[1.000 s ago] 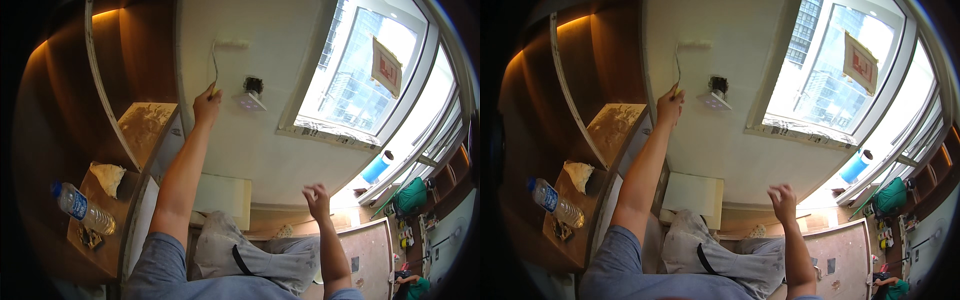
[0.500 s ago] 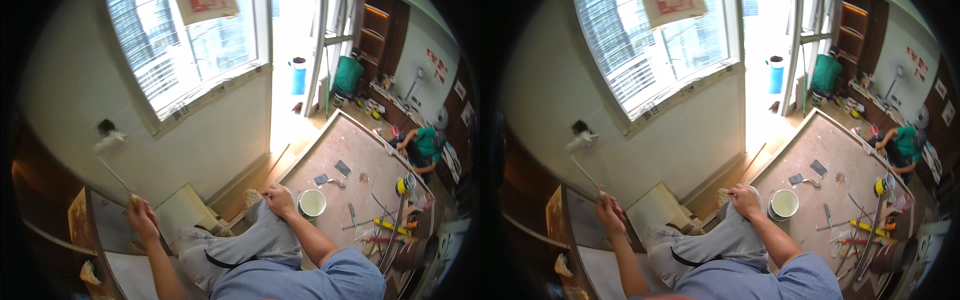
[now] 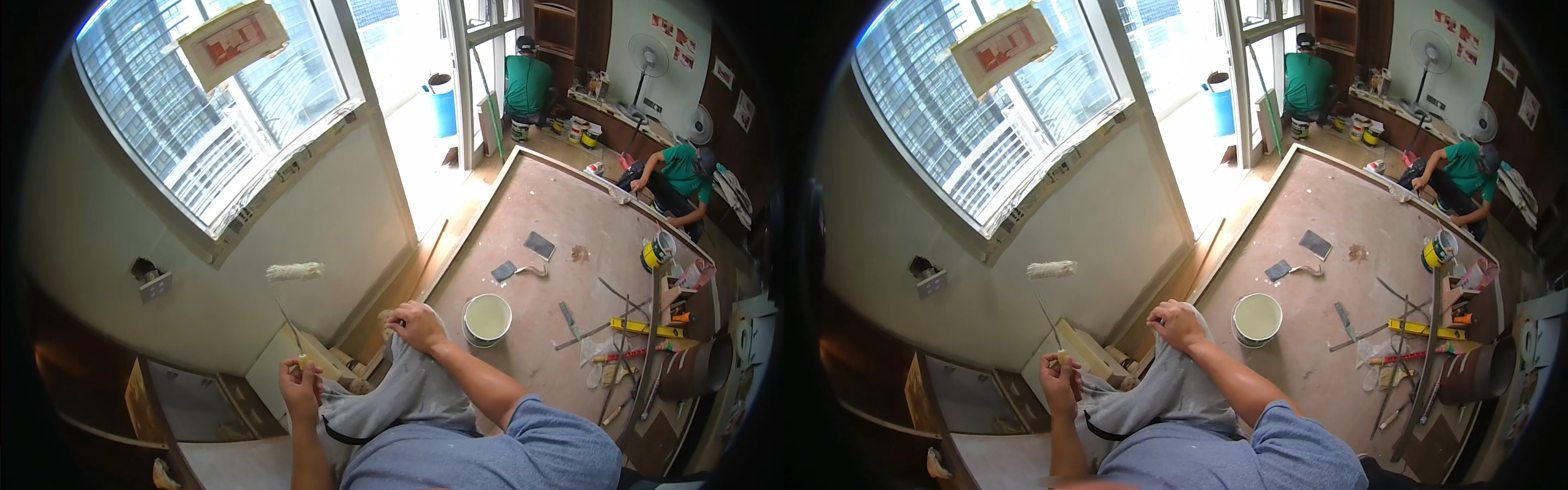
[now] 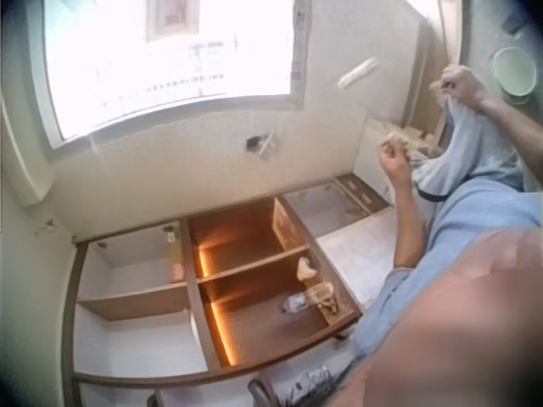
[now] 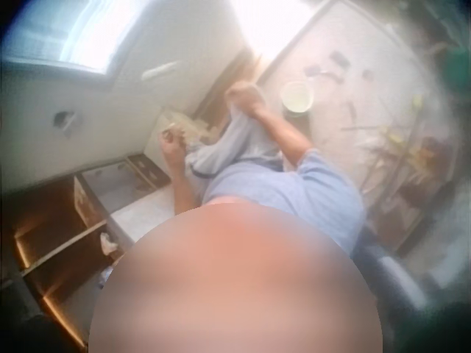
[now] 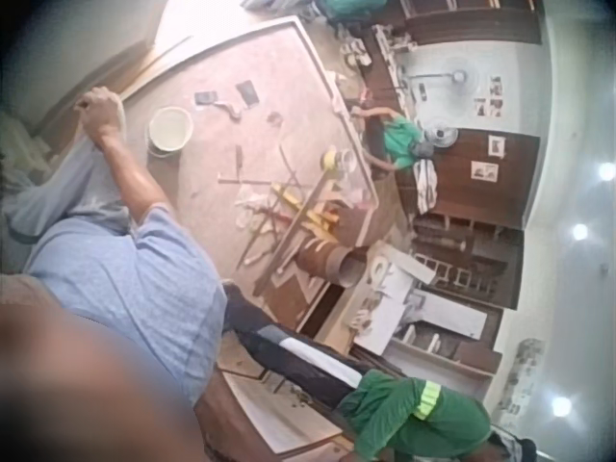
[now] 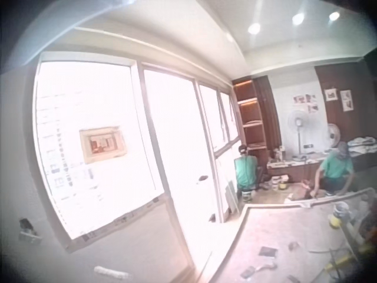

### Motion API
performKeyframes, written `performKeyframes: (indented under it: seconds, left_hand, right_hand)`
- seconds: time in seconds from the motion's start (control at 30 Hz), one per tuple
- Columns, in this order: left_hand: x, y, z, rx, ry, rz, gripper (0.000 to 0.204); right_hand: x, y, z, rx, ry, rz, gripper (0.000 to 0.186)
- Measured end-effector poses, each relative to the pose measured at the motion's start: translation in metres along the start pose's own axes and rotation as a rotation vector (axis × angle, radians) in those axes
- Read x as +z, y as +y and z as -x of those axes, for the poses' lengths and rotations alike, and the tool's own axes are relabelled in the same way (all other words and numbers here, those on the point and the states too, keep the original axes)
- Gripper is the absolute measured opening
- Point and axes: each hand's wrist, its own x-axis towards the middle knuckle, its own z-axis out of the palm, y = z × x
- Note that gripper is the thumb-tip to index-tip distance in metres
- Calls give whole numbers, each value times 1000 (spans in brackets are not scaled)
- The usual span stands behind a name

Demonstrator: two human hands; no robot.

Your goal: The person sits on the floor and uses a paint roller to apply white paint to the ceiling. They repeatedly dip the roller into a paint bucket and roll it across the ceiling surface near a window and a light fixture.

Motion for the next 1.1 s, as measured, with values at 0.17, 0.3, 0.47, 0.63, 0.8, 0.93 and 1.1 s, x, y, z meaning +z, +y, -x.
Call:
performKeyframes:
  seconds: [0.17,0.3,0.47,0.63,0.8,0.93,1.1]
  left_hand:
    - [5,-4,-8,19,-30,119,22]
    - [9,-8,-24,-23,-23,140,29]
    - [15,-5,-54,-38,-41,175,33]
    - [21,-22,-87,-127,-84,119,26]
    - [40,-58,-111,-279,-182,84,22]
    - [48,-71,-126,-315,-307,97,22]
    - [54,-75,-135,-375,-407,77,22]
  right_hand:
    - [-10,13,4,1,25,-47,12]
    - [-13,21,4,24,40,-69,12]
    - [-18,31,7,72,36,-45,12]
    - [-18,38,9,53,68,-64,10]
    - [-21,34,5,62,43,-18,10]
    - [-25,29,-1,52,23,-7,11]
    - [-29,31,-1,88,6,45,11]
